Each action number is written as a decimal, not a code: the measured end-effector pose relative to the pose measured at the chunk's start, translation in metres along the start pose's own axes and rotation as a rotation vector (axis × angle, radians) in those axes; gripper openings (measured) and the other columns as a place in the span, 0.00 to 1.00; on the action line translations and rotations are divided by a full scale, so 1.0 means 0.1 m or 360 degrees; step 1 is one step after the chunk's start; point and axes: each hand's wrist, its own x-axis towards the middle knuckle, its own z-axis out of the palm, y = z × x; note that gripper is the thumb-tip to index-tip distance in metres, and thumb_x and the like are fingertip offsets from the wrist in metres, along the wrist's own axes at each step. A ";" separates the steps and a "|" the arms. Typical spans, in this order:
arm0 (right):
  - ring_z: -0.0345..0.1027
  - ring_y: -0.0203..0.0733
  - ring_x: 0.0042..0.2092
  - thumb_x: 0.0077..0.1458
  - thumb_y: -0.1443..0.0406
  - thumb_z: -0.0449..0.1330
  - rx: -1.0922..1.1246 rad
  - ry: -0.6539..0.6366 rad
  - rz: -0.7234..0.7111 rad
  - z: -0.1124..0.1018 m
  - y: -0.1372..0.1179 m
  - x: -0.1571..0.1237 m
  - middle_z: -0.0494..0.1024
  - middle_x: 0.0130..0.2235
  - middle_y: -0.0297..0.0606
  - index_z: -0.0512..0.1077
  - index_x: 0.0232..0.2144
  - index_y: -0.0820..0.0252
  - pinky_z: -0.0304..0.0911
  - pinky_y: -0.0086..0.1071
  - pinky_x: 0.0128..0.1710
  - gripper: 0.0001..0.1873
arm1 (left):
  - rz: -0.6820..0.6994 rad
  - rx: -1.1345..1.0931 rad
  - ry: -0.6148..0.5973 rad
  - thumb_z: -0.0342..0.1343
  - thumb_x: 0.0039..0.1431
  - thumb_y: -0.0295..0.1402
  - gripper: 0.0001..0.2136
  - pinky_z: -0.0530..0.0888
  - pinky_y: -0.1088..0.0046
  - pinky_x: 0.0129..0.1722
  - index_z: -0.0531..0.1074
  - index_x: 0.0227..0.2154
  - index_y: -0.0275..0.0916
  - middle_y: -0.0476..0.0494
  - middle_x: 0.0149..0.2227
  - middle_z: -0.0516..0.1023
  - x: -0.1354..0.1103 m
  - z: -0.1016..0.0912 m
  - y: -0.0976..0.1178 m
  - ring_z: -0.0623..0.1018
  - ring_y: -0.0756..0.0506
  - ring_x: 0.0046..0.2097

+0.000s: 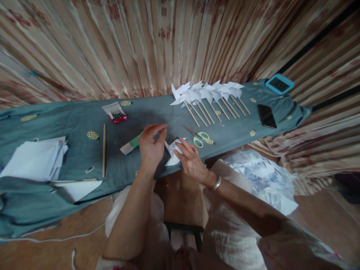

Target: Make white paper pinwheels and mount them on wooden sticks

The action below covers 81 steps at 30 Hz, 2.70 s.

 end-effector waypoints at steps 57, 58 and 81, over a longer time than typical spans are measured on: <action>0.55 0.55 0.68 0.60 0.66 0.58 0.0338 0.0227 0.0524 -0.13 -0.04 0.10 0.70 0.62 0.47 0.74 0.31 0.59 0.56 0.54 0.65 0.06 | 0.0615 0.0702 -0.0947 0.54 0.64 0.26 0.08 0.78 0.67 0.34 0.74 0.44 0.31 0.41 0.36 0.82 -0.68 -0.26 0.08 0.79 0.43 0.35; 0.54 0.55 0.69 0.60 0.66 0.57 0.0326 0.0231 0.0517 -0.12 -0.05 0.10 0.70 0.62 0.47 0.73 0.31 0.59 0.56 0.54 0.65 0.06 | 0.0608 0.0696 -0.0960 0.54 0.64 0.25 0.08 0.78 0.67 0.34 0.73 0.44 0.32 0.41 0.37 0.82 -0.68 -0.26 0.08 0.79 0.43 0.35; 0.56 0.48 0.68 0.62 0.66 0.56 0.0101 0.0258 0.0472 -0.09 -0.13 0.13 0.72 0.60 0.43 0.72 0.33 0.54 0.58 0.49 0.65 0.06 | 0.0557 0.0739 -0.1151 0.51 0.66 0.26 0.09 0.77 0.65 0.39 0.76 0.40 0.35 0.41 0.39 0.81 -0.64 -0.28 0.09 0.77 0.43 0.39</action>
